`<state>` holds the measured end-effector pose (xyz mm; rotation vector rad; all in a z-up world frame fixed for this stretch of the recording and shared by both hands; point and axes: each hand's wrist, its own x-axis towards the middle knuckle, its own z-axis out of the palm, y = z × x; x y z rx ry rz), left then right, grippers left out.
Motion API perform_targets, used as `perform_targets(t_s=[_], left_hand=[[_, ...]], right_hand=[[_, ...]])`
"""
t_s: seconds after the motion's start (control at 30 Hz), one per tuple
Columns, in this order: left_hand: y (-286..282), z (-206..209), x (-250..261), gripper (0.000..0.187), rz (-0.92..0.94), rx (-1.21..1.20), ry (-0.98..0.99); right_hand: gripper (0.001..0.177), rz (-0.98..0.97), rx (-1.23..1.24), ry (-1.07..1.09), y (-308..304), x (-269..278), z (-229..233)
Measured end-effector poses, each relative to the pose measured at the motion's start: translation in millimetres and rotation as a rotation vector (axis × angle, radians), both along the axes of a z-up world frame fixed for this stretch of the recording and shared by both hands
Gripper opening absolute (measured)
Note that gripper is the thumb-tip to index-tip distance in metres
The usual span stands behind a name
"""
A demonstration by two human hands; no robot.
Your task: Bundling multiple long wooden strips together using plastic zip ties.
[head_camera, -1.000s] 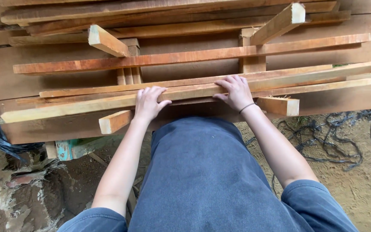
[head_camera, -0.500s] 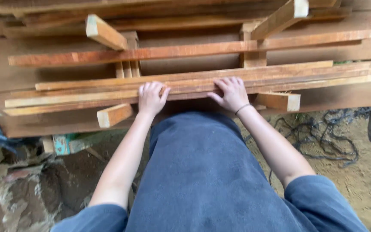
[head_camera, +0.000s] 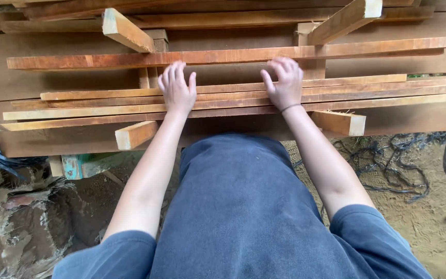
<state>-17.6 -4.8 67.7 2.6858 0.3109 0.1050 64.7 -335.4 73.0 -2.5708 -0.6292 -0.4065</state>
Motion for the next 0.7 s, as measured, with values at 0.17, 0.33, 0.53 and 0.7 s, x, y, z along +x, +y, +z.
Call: perform_targets(t_s=[0.17, 0.33, 0.53, 0.7], left_hand=[[2.3, 1.4, 33.7, 0.082, -0.107, 0.268, 0.245], [1.2, -8.7, 55.7, 0.086, -0.132, 0.234, 0.304], [14.8, -13.2, 58.2, 0.048, -0.036, 0.126, 0.197], [5.0, 34.5, -5.5, 0.055, -0.108, -0.072, 0.270]], right_hand=[[0.072, -0.079, -0.266, 0.212, 26.6, 29.2, 12.3], [0.067, -0.081, -0.287, 0.337, 27.7, 47.4, -21.1], [0.056, -0.045, -0.198, 0.181, 15.6, 40.5, -23.1], [0.037, 0.106, -0.133, 0.286, 4.2, -11.9, 10.4]])
